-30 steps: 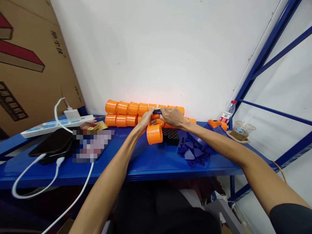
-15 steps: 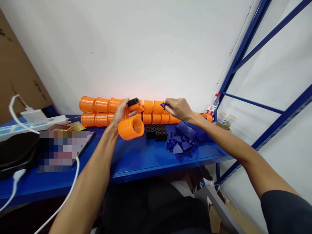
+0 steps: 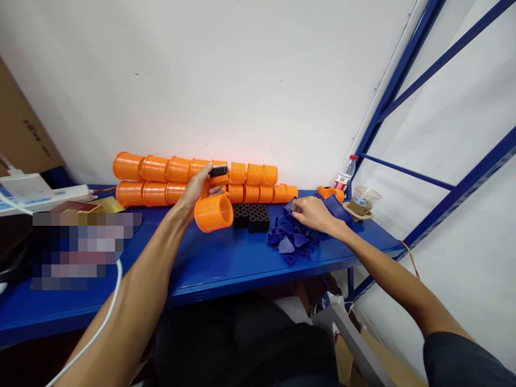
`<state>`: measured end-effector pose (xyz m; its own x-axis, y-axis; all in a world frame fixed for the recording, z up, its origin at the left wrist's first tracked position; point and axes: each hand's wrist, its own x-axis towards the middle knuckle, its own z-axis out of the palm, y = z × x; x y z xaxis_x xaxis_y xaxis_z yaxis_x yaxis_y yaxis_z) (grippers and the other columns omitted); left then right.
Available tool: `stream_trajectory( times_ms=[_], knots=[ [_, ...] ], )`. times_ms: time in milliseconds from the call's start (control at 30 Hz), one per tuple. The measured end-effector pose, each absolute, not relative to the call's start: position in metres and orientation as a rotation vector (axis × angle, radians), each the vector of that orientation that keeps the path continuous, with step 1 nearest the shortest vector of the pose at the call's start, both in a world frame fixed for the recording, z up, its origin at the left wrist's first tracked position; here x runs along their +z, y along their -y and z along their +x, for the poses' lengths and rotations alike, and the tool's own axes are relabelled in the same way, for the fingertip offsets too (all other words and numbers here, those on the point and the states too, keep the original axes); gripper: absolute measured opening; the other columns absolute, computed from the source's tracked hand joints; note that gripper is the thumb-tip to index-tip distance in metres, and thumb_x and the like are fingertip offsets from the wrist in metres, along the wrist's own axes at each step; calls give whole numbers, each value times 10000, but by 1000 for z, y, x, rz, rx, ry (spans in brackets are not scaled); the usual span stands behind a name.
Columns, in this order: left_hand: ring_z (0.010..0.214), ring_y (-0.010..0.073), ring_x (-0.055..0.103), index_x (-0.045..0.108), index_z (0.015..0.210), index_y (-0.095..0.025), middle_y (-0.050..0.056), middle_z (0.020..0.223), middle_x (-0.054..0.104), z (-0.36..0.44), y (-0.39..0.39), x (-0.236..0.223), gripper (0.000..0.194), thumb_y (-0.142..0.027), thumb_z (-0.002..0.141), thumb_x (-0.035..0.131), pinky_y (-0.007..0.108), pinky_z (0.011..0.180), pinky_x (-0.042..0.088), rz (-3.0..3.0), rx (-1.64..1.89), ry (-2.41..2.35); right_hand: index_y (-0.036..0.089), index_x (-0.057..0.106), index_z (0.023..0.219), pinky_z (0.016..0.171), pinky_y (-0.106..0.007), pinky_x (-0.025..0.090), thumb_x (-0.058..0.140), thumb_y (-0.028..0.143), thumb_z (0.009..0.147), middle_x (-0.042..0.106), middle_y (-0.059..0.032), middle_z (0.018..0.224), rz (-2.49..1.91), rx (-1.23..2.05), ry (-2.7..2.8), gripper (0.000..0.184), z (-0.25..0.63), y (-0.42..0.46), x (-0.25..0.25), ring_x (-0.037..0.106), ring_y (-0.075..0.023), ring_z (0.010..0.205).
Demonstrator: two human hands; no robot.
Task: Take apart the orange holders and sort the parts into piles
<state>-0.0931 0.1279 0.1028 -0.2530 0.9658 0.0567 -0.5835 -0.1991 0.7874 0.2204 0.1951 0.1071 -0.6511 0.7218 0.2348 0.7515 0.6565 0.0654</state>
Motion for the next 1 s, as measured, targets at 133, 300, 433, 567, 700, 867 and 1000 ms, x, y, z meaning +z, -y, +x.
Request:
stream_trajectory(
  times_ms=[133, 300, 433, 567, 700, 867, 1000],
  knots=[
    [309, 99, 319, 563, 810, -213, -58, 480, 345, -91, -125, 104, 316, -448, 1021, 541, 193, 294, 283, 702, 1627, -869, 201, 766, 971, 674, -299, 322, 647, 228, 944, 807, -81, 978, -1282, -316, 2708, 125, 212, -192, 104, 721, -239, 891],
    [310, 96, 310, 562, 826, -209, -59, 481, 352, -88, -124, 106, 333, -463, 1035, 508, 191, 306, 298, 707, 1620, -927, 192, 781, 1032, 674, -305, 334, 632, 258, 958, 810, -74, 966, -1273, -263, 2618, 179, 207, -189, 116, 714, -235, 879],
    [304, 90, 302, 507, 759, -216, -58, 457, 321, -85, -123, 107, 392, -470, 1055, 464, 184, 307, 274, 740, 1580, -935, 180, 773, 1010, 699, -300, 354, 616, 235, 969, 800, -71, 950, -1139, -217, 2547, 172, 193, -181, 125, 688, -212, 853],
    [313, 91, 310, 472, 704, -218, -44, 451, 323, -85, -124, 105, 431, -463, 1059, 449, 186, 317, 293, 794, 1530, -915, 175, 756, 965, 737, -296, 372, 592, 198, 984, 774, -61, 949, -887, -156, 2528, 167, 161, -171, 128, 656, -187, 856],
    [316, 92, 323, 489, 688, -211, -38, 439, 326, -86, -126, 102, 452, -487, 1046, 483, 185, 322, 290, 820, 1492, -909, 178, 749, 1066, 777, -295, 402, 563, 189, 1013, 750, -73, 1042, -698, -119, 2480, 194, 125, -167, 128, 646, -187, 933],
    [326, 85, 333, 609, 789, -173, -43, 447, 351, -83, -128, 101, 380, -456, 1030, 529, 168, 336, 273, 811, 1507, -930, 186, 727, 1140, 817, -293, 427, 544, 242, 1056, 716, -80, 1126, -648, -76, 2395, 209, 93, -174, 127, 639, -182, 976],
    [351, 69, 354, 617, 833, -159, -41, 507, 422, -80, -130, 100, 306, -398, 1018, 567, 157, 358, 278, 821, 1558, -898, 167, 718, 1062, 824, -293, 431, 580, 249, 1043, 699, -78, 1110, -638, -39, 2347, 161, 83, -182, 125, 630, -171, 928]
  ],
)
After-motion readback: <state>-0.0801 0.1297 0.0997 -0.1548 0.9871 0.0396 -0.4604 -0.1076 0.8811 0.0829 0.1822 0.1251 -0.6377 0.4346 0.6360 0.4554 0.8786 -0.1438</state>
